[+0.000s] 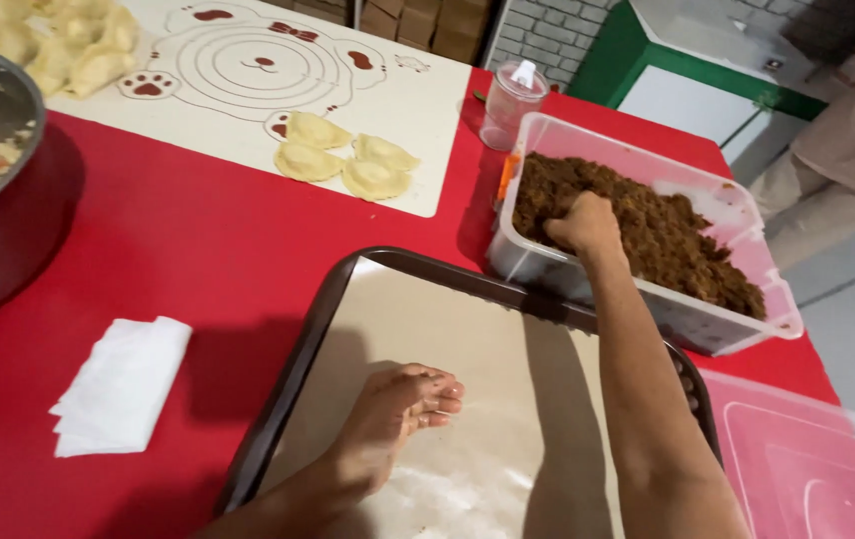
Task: Rolling small portions of brown filling into balls and arranging them in rows on a tray
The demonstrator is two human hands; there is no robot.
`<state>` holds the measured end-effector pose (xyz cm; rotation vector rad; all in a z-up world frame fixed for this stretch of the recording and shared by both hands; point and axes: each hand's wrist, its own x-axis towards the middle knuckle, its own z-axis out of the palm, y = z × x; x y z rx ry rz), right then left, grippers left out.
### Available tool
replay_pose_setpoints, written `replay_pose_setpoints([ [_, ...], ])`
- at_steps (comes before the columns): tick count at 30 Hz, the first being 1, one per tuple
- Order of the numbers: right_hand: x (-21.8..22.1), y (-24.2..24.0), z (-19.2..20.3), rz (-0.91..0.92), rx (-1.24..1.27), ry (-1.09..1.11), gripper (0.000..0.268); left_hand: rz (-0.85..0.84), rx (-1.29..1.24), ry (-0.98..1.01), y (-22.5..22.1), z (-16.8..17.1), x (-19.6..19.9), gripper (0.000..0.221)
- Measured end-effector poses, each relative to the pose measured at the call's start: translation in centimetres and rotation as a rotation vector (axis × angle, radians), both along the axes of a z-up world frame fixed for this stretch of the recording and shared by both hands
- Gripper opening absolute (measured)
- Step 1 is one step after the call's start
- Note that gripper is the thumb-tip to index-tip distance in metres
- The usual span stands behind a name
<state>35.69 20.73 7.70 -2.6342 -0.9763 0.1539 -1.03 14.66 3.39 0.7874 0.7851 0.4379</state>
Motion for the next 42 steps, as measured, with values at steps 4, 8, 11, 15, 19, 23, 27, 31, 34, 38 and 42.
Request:
replay_pose_setpoints([
  [4, 0.5, 0.1, -0.5, 0.088, 0.074, -0.011, 0.01, -0.001, 0.008, -0.024, 0.1, -0.4, 0.0, 0.026],
  [8, 2.1, 0.3, -1.5, 0.171, 0.134, -0.081, 0.018, -0.001, 0.02, -0.002, 0.1, 0.0, -0.1, 0.024],
  [11, 2.9, 0.3, -2.0, 0.164, 0.06, -0.046, 0.025, 0.011, 0.006, -0.007, 0.2, -0.4, 0.0, 0.023],
  [15, 3.6, 0.6, -2.4, 0.168, 0.013, -0.107, 0.023, 0.026, 0.001, -0.027, 0.1, -0.1, 0.0, 0.024],
  [19, 8.0, 0.9, -4.7, 0.252, 0.117, -0.213, 0.014, 0.033, -0.005, 0.023, 0.1, 1.1, 0.0, 0.021],
  [23, 6.4, 0.1, -2.2, 0.149, -0.055, -0.08, 0.042, -0.003, 0.009, -0.007, 0.0, 0.2, 0.0, 0.021],
  [27, 4.1, 0.3, -1.4, 0.151, -0.108, -0.061, 0.024, 0.011, 0.011, -0.047, 0.0, 0.3, -0.5, 0.021],
  [31, 3.6, 0.3, -1.4, 0.174, -0.037, -0.095, 0.011, 0.005, 0.035, -0.067, 0.2, -0.1, -0.5, 0.019],
  [34, 6.1, 0.4, -2.5, 0.145, 0.028, -0.142, 0.01, 0.005, 0.034, -0.073, 0.3, -0.6, -0.3, 0.02],
  [38, 5.1, -1.5, -1.3, 0.014, 0.413, 0.096, 0.015, 0.005, 0.037, -0.085, 0.2, -1.0, -0.2, 0.02],
  [42, 4.6, -3.6, -0.2, 0.131, 0.791, 0.44, 0.009, 0.023, 0.021, -0.081, 0.2, -1.1, 0.0, 0.022],
])
